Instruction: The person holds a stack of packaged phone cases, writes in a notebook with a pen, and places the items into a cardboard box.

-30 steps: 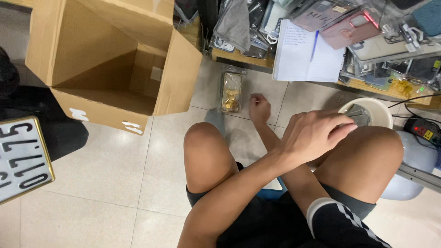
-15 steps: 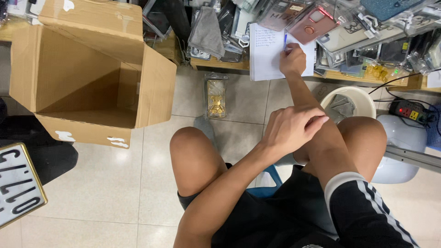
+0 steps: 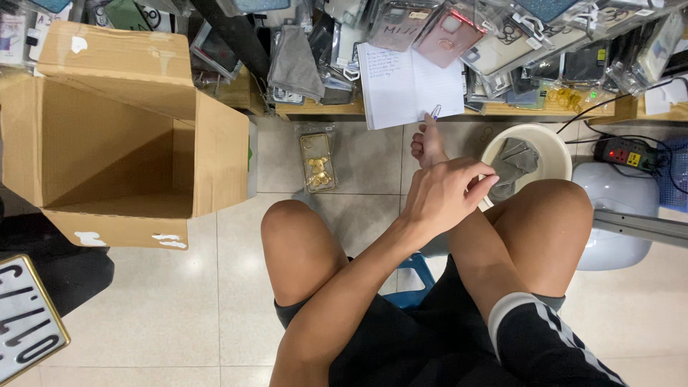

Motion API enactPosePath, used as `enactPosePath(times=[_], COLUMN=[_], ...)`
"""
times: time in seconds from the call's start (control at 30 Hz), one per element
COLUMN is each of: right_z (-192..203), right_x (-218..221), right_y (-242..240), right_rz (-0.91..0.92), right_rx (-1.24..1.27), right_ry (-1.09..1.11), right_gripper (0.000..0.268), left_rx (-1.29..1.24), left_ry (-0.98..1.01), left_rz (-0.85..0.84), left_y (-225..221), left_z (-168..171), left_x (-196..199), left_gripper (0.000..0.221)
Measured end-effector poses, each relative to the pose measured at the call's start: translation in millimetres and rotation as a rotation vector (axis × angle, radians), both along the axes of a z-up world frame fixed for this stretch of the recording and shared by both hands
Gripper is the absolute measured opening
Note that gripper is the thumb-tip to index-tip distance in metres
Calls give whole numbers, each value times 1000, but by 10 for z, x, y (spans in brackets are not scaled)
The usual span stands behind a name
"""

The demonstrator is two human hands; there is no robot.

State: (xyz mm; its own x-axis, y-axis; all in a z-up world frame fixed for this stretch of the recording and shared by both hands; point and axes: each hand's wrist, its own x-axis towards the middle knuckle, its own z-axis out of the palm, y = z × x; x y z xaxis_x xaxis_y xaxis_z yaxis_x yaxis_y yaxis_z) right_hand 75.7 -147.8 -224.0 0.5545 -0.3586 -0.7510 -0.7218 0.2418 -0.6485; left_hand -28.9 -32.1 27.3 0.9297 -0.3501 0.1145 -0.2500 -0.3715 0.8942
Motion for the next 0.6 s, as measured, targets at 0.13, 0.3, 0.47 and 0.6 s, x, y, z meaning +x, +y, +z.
enactPosePath(times=[0.13, 0.3, 0.47, 0.6], right_z=[63, 4, 819, 1213], right_x=[93, 14, -424, -654], right_y=[56, -37, 6, 69], right_rz=[-64, -121, -123, -176], right_rx=[91, 54, 651, 432], right_ry=[-102, -227, -295, -319], right_gripper=[41, 39, 44, 36], left_rx=[21, 55, 12, 13], left_ry=[-15, -13, -48, -3], left_rz=[29, 39, 365, 510], left_y=[14, 178, 374, 525], left_z=[-41, -86, -180, -60], left_x=[-27, 47, 161, 150], left_gripper=[13, 21, 29, 41])
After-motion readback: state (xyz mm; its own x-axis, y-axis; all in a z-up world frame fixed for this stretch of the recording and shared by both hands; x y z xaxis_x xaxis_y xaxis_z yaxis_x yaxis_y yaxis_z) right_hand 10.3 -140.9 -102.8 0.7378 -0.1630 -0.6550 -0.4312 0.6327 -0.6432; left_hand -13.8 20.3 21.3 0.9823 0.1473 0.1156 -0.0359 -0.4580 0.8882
